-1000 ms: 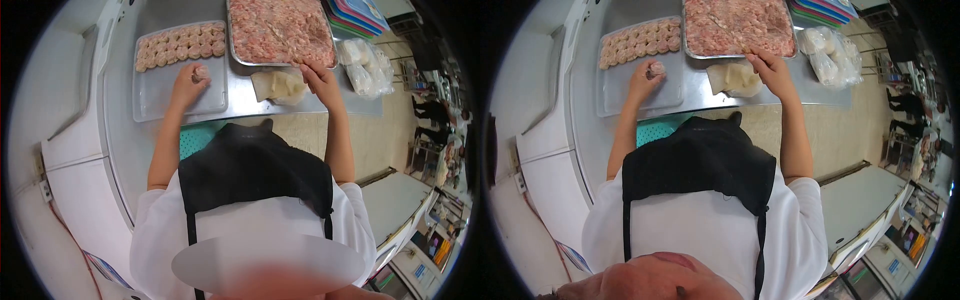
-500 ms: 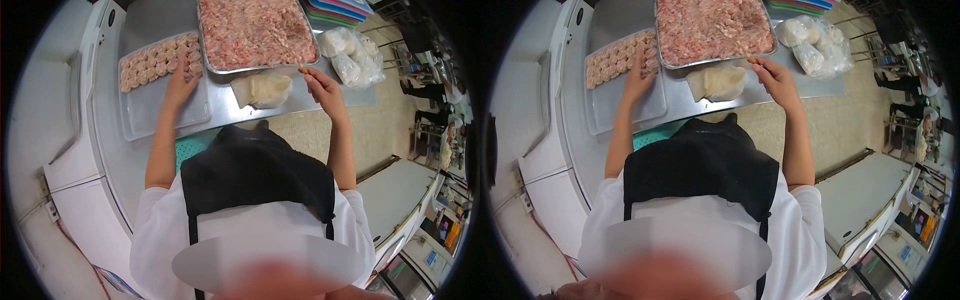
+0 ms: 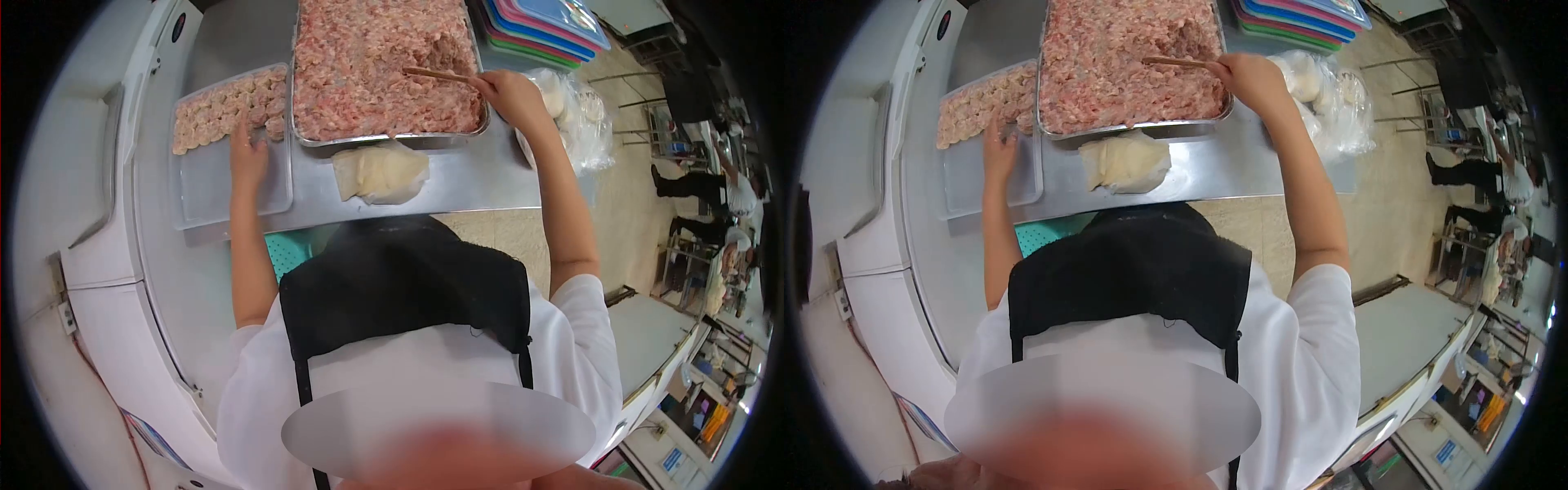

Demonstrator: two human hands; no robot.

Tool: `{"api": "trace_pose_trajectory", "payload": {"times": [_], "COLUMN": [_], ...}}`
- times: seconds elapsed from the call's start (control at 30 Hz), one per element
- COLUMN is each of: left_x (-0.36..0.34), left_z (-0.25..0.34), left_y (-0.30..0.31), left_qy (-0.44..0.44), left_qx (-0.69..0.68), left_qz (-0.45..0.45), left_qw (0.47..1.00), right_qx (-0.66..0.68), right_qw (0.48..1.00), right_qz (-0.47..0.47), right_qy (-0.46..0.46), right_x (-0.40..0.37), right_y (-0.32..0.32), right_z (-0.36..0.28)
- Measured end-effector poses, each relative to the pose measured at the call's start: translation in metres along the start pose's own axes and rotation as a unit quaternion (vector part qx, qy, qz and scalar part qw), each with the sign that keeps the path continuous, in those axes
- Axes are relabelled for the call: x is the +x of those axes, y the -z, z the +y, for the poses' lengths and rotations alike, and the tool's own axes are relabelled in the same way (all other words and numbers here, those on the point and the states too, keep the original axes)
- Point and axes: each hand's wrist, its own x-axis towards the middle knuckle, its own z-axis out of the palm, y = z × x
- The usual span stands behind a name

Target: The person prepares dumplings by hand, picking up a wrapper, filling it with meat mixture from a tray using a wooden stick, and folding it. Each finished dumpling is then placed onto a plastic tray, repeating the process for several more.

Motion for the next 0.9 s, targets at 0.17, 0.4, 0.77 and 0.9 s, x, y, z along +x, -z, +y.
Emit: {"api": "trace_pose_trajectory", "payload": {"times": [0.17, 0.4, 0.77, 0.9], "left_x": [-0.028, -0.053, 0.008, 0.006], "left_z": [0.067, 0.035, -0.042, -0.041], "left_y": [-0.011, -0.025, -0.030, -0.035], "left_qy": [-0.013, 0.078, 0.160, 0.150], "left_qx": [0.071, 0.044, 0.030, 0.054], "left_qz": [0.103, 0.160, 0.114, 0.164], "left_qw": [0.992, 0.983, 0.980, 0.973], "right_qx": [-0.085, -0.045, -0.025, 0.010], "right_qw": [0.989, 0.988, 0.981, 0.986], "right_qz": [0.009, 0.078, 0.152, 0.130], "right_qy": [0.116, 0.128, 0.121, 0.100], "right_x": [0.028, 0.009, 0.036, 0.021], "right_y": [-0.038, -0.044, -0.008, -0.013], "right_z": [-0.014, 0.000, 0.008, 0.017]}}
